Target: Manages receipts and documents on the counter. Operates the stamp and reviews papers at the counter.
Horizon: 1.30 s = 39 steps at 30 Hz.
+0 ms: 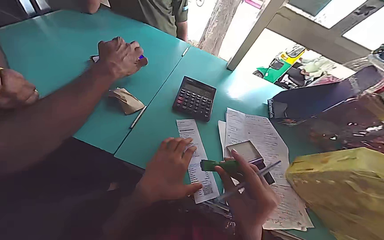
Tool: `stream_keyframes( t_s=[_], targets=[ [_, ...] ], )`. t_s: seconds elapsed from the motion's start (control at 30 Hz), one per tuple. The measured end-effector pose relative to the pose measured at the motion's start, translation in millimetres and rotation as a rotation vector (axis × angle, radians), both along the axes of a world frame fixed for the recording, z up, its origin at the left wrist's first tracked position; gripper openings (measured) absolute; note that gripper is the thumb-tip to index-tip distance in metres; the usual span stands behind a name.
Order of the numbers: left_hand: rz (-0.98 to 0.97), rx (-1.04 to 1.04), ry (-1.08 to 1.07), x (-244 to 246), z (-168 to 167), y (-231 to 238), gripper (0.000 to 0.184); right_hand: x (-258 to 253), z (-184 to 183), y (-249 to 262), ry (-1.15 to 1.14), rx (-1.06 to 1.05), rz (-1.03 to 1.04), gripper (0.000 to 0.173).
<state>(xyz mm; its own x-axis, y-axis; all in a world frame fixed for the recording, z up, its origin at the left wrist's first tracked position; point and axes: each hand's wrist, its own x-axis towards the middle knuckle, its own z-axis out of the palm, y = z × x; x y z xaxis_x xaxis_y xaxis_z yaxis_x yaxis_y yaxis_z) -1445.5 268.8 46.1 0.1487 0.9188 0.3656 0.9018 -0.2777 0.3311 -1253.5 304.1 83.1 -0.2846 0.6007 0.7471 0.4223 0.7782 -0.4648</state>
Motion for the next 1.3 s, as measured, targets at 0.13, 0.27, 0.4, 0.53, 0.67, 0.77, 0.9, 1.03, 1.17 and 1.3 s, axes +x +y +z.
stream_keyframes(
  t_s=[0.13,0.27,0.4,0.53,0.67,0.77,0.9,1.03,1.17,1.3],
  targets=[
    [-0.027,0.023,-0.022,-3,-1,1,0.095,-18,-5,4,-0.206,0.056,-0.084,0.033],
    [-0.064,0.021,-0.046,-8,-1,1,0.088,-24,-6,5,-0.243,0.035,-0.058,0.032],
    [-0.072,0.002,-0.068,-10,0,2,0.085,-27,-6,6,-0.271,0.033,-0.062,0.032],
    [-0.073,-0.003,-0.075,-11,1,2,0.087,-29,-5,4,-0.282,0.039,-0.063,0.031],
    [-0.065,-0.024,-0.077,-10,4,1,0.085,-29,-7,5,-0.285,0.032,-0.047,0.031],
    [-0.064,-0.046,-0.077,-10,6,1,0.085,-31,-7,5,-0.298,0.025,-0.047,0.029],
    [-0.071,-0.053,-0.085,-9,8,-1,0.084,-31,-5,5,-0.33,0.013,-0.05,0.027],
    [-0.072,-0.056,-0.078,-10,11,-2,0.082,-32,-13,-1,-0.258,0.019,-0.052,0.026],
    [-0.068,-0.039,-0.073,-10,11,-2,0.082,-32,-11,1,-0.262,-0.005,-0.036,0.026],
    [-0.064,-0.043,-0.059,-10,12,-2,0.083,-33,-15,-2,-0.238,-0.011,-0.061,0.025]
  ],
)
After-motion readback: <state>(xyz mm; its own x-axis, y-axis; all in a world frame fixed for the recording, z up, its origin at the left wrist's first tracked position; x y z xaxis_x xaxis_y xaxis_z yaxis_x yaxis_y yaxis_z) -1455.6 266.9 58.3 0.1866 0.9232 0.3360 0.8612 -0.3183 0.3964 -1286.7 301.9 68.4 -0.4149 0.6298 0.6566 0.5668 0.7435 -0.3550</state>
